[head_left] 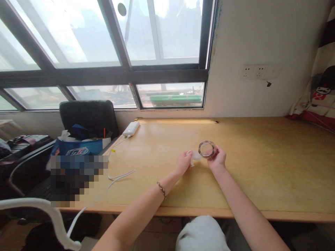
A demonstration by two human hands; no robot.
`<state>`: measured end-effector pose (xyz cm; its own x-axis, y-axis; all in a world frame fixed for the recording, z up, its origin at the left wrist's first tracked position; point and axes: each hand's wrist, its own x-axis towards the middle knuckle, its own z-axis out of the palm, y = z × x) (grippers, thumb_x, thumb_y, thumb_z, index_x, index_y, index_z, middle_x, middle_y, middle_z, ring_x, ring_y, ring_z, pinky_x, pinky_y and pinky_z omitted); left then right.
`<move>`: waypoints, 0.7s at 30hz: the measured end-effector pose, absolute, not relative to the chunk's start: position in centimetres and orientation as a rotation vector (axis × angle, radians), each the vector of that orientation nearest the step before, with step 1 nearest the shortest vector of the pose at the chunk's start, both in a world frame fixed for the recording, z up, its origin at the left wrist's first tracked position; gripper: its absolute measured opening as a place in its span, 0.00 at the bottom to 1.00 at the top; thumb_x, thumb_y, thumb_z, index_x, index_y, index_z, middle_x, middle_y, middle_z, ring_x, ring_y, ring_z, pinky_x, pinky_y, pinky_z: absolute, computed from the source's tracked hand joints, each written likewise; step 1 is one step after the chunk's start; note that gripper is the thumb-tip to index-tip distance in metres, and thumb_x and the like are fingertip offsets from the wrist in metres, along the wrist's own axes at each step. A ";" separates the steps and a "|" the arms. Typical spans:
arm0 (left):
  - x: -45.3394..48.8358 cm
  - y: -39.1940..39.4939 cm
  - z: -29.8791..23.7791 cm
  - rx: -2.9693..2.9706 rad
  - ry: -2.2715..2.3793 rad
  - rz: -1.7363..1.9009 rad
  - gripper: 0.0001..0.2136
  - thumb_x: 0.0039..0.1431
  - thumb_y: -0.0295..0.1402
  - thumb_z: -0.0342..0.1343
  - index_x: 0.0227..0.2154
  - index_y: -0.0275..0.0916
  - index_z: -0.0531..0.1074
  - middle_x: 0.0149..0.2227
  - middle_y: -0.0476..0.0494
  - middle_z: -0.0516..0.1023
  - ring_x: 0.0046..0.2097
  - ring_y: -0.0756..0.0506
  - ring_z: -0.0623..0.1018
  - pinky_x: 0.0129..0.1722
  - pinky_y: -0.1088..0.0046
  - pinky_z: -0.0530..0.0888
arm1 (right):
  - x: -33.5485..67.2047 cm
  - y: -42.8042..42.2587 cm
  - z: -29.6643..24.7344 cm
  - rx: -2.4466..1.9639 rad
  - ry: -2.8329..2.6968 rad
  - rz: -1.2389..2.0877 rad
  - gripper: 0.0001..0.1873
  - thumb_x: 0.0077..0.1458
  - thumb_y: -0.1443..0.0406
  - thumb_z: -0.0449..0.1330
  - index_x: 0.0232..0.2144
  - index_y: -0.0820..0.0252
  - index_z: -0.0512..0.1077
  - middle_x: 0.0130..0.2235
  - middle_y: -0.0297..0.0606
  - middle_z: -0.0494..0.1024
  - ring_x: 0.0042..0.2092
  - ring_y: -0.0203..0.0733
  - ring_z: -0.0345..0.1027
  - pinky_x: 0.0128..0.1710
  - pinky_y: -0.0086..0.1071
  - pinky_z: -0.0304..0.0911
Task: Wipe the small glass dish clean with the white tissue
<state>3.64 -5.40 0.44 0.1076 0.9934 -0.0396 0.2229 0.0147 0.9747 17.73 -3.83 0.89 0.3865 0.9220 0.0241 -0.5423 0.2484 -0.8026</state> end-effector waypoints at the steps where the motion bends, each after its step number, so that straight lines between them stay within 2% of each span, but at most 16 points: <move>1: 3.6 -5.1 0.4 1.238 1.229 0.962 0.14 0.52 0.39 0.43 0.19 0.36 0.65 0.09 0.52 0.59 0.13 0.53 0.59 0.18 0.77 0.59 | 17.5 -4.1 1.1 -0.855 -0.606 0.997 0.16 0.48 0.61 0.47 0.13 0.57 0.49 0.11 0.25 0.53 0.14 0.31 0.51 0.16 0.27 0.51; 5: 3.2 -4.7 0.7 0.834 0.959 0.882 0.09 0.48 0.36 0.47 0.23 0.34 0.66 0.09 0.56 0.56 0.12 0.57 0.54 0.19 0.78 0.62 | 16.5 -5.9 1.9 -1.150 -1.003 0.606 0.20 0.51 0.60 0.47 0.11 0.58 0.50 0.11 0.27 0.51 0.16 0.30 0.46 0.17 0.28 0.44; 11: 2.9 -4.7 0.9 0.815 0.931 0.972 0.10 0.44 0.37 0.52 0.20 0.32 0.66 0.13 0.52 0.63 0.15 0.57 0.59 0.19 0.80 0.62 | 15.8 -7.6 2.3 -1.166 -1.752 0.018 0.17 0.50 0.66 0.47 0.12 0.60 0.55 0.15 0.30 0.57 0.20 0.30 0.49 0.23 0.28 0.44; 17: 3.3 -3.8 -0.5 0.756 0.889 0.858 0.08 0.41 0.34 0.54 0.19 0.33 0.65 0.15 0.52 0.64 0.15 0.56 0.61 0.14 0.81 0.56 | 15.7 -7.8 2.0 -1.011 -1.954 -0.102 0.15 0.48 0.67 0.48 0.12 0.60 0.56 0.16 0.32 0.59 0.21 0.31 0.50 0.24 0.28 0.46; 21: 3.2 -4.2 0.5 0.731 0.810 0.903 0.11 0.44 0.39 0.53 0.24 0.33 0.68 0.19 0.49 0.69 0.19 0.54 0.66 0.18 0.80 0.61 | 15.8 -7.8 1.9 -1.025 -1.994 -0.103 0.16 0.49 0.66 0.48 0.12 0.59 0.55 0.16 0.31 0.59 0.21 0.32 0.50 0.24 0.28 0.46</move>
<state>3.18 -4.19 0.48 0.3791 0.8799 -0.2865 -0.3802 0.4304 0.8187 15.81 -7.82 1.94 -0.2851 0.6232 0.7283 0.6950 0.6576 -0.2906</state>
